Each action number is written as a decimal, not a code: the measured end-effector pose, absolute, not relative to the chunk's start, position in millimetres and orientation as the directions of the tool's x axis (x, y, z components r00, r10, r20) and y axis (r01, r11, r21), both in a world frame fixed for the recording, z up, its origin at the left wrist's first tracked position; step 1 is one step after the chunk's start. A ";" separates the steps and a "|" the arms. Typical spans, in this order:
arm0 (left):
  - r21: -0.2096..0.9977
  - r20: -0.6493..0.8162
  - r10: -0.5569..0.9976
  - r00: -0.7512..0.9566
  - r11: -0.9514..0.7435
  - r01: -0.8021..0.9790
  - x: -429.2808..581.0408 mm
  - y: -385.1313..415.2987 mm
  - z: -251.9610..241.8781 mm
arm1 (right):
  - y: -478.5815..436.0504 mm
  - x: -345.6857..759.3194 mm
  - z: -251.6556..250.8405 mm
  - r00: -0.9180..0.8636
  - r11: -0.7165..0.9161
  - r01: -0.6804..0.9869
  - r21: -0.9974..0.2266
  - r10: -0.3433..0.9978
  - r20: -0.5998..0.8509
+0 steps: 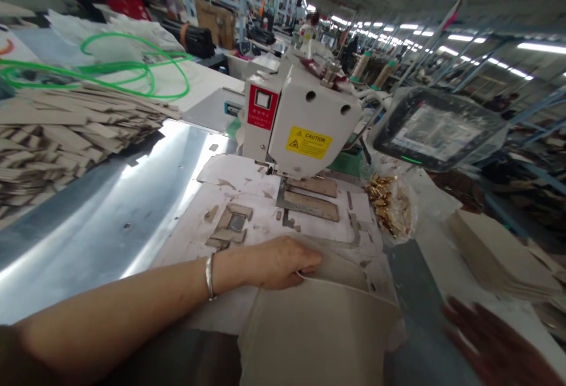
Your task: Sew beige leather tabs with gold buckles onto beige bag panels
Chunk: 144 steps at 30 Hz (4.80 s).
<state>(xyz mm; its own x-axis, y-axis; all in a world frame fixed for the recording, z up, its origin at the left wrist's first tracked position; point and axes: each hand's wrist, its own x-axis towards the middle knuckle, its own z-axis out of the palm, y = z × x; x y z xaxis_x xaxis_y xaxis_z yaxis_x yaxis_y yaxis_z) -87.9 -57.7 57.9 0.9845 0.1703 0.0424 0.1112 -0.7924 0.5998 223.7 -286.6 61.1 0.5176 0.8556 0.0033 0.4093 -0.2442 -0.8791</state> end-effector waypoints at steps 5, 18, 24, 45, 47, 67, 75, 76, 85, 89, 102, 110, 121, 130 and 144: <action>0.631 0.000 0.350 0.937 -0.726 0.272 -87.7 -59.2 57.1 | -263.6 150.2 34.4 0.351 -0.406 0.194 -0.893 0.879 -0.323; 0.367 0.145 0.345 0.927 -0.889 0.273 -81.6 -78.2 49.5 | -217.8 217.0 69.6 0.833 -0.647 0.291 -0.705 0.533 -0.145; 0.148 0.206 0.294 0.933 -0.952 0.267 -87.3 -93.1 52.0 | -135.5 222.6 56.7 0.632 -0.460 0.367 -0.809 0.761 -0.146; 0.172 0.090 0.587 0.805 -0.805 0.568 -95.2 -95.3 30.1 | -43.2 200.8 6.2 0.425 -0.331 0.698 -0.635 0.905 -0.005; 0.184 0.094 0.584 0.806 -0.806 0.563 -95.0 -91.6 32.0 | -42.5 201.9 5.8 0.434 -0.329 0.745 -0.581 0.900 0.047; 0.231 0.220 0.530 0.819 -0.844 0.484 -92.6 -71.7 31.0 | -158.1 154.6 12.8 -0.239 0.264 0.958 -0.110 0.950 0.200; 0.154 0.249 0.508 0.824 -0.861 0.485 -91.4 -68.2 31.7 | -159.7 148.6 11.1 -0.251 0.257 0.966 0.001 0.942 0.225; 0.140 0.255 0.499 0.828 -0.867 0.479 -90.5 -67.3 31.5 | -159.4 146.1 11.5 -0.253 0.255 0.967 0.023 0.940 0.228; 0.100 0.268 0.508 0.818 -0.860 0.501 -83.1 -70.0 35.4 | -158.9 129.7 16.5 -0.174 0.150 0.982 0.113 0.955 0.240; 0.127 0.270 0.529 0.805 -0.848 0.515 -89.9 -72.6 31.5 | -163.8 143.2 16.3 -0.088 0.056 0.992 0.111 0.947 0.308; 0.167 0.274 0.522 0.808 -0.853 0.495 -94.3 -68.1 28.3 | -162.5 153.8 19.2 -0.092 0.079 0.996 0.052 0.931 0.353; 0.163 0.231 0.529 0.817 -0.848 0.504 -92.8 -67.7 28.9 | -161.8 165.7 15.6 -0.115 0.125 0.992 0.000 0.918 0.378; 0.144 0.225 0.527 0.820 -0.850 0.507 -91.7 -70.1 32.7 | -167.8 178.8 10.0 -0.130 0.248 0.945 -0.215 0.885 0.447; 0.144 0.226 0.525 0.820 -0.851 0.505 -91.0 -69.1 30.1 | -113.8 195.6 13.5 -0.031 0.089 0.991 -0.105 0.888 0.459; 0.171 0.214 0.527 0.823 -0.849 0.499 -89.0 -66.5 31.7 | -56.7 263.7 32.2 0.069 -0.075 0.997 -0.001 0.910 0.409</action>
<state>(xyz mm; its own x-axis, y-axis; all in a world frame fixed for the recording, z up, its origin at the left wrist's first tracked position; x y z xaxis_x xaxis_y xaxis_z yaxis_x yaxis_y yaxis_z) -89.0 -66.5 31.7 0.8225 0.5267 0.2144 0.4992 -0.8493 0.1715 263.7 -56.7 32.2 0.0690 0.9100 0.4089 0.9972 -0.0752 -0.0011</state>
